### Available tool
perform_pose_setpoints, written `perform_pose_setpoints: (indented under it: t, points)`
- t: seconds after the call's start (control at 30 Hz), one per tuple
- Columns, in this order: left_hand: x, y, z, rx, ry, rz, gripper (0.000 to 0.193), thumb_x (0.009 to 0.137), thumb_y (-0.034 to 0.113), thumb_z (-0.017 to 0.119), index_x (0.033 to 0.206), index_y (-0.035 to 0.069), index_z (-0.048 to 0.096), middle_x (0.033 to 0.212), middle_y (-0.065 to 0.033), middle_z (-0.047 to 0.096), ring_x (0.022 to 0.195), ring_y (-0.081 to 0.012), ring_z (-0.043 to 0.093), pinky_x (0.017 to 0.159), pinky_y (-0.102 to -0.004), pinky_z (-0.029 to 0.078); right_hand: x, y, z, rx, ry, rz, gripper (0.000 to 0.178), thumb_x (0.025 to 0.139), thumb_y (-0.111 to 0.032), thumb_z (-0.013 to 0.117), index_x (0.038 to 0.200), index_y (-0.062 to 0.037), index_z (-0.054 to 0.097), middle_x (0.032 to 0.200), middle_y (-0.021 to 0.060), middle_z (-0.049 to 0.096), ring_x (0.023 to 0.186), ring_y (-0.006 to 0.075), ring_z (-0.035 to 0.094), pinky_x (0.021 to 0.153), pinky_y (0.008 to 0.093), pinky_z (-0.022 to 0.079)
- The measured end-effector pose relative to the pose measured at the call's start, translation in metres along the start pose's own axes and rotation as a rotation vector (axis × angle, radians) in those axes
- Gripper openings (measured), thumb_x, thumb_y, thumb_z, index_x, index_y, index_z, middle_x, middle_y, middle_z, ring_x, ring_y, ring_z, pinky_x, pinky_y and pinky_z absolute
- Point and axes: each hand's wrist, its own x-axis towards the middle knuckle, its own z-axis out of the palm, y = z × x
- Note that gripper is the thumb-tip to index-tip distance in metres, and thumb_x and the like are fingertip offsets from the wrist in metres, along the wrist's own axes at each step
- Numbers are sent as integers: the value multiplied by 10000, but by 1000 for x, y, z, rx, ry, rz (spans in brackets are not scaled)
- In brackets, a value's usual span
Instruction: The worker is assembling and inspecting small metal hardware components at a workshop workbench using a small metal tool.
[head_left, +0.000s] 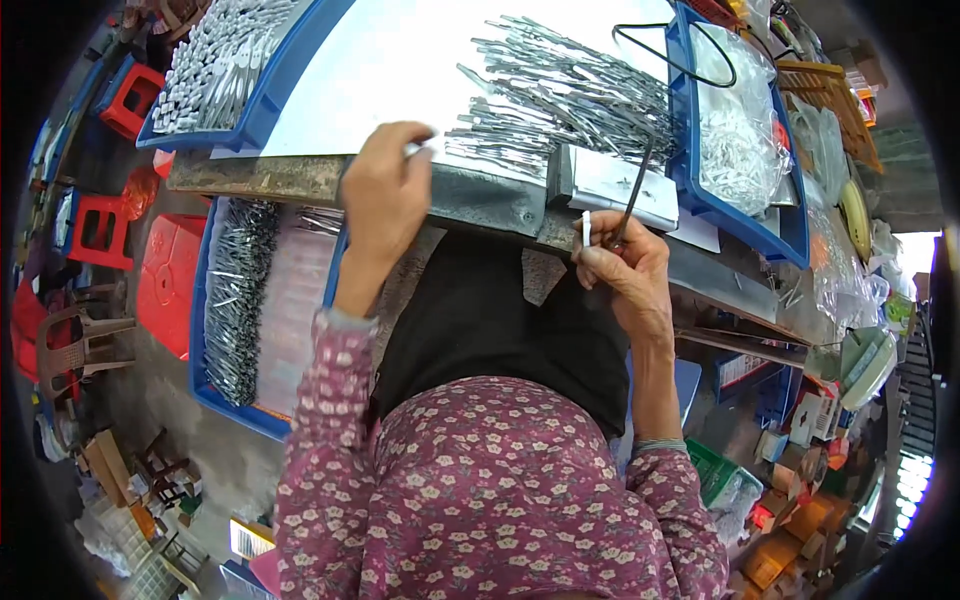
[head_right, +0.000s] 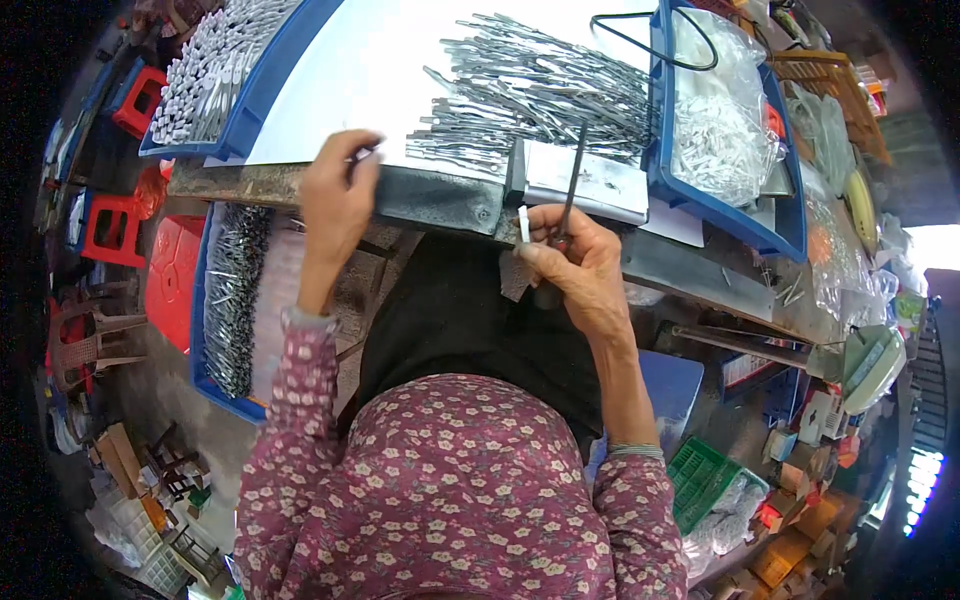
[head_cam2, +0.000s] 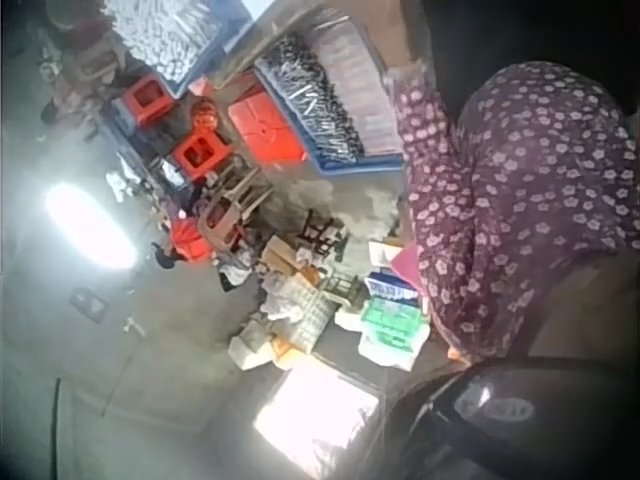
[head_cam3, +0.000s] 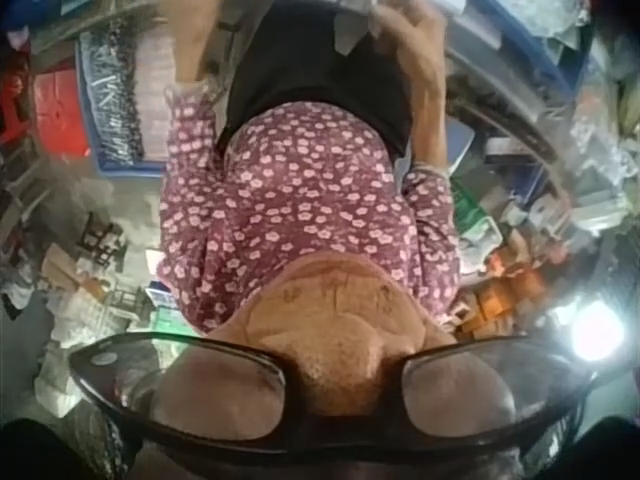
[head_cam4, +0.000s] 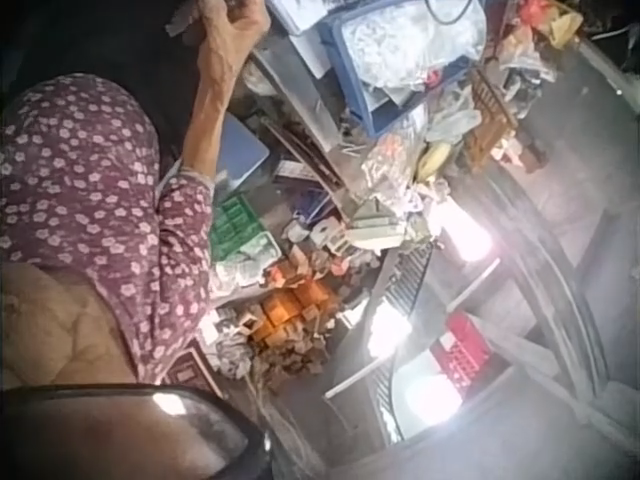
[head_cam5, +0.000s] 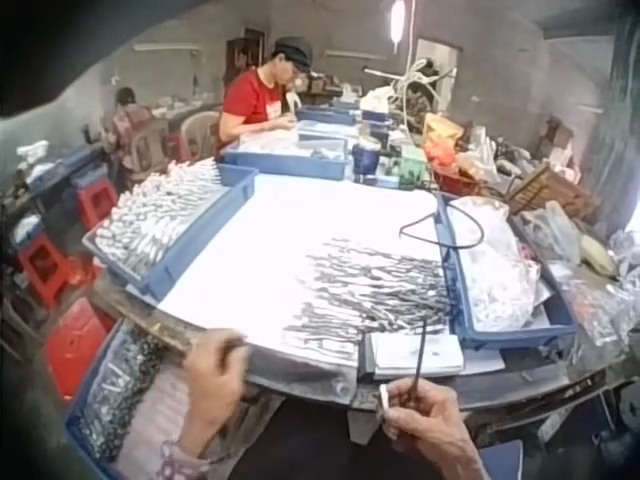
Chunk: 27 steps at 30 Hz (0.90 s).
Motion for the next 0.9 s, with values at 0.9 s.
perform_pose_setpoints:
  t: [0.9]
  points:
    - [33, -12, 46, -103, -169, 50, 93, 802, 45, 562, 864, -16, 592, 769, -64, 616, 677, -114, 554, 611, -239, 437, -4, -22, 0, -216, 63, -66, 159, 787, -92, 665, 889, 18, 614, 662, -2, 548, 547, 47, 480, 494, 180, 378]
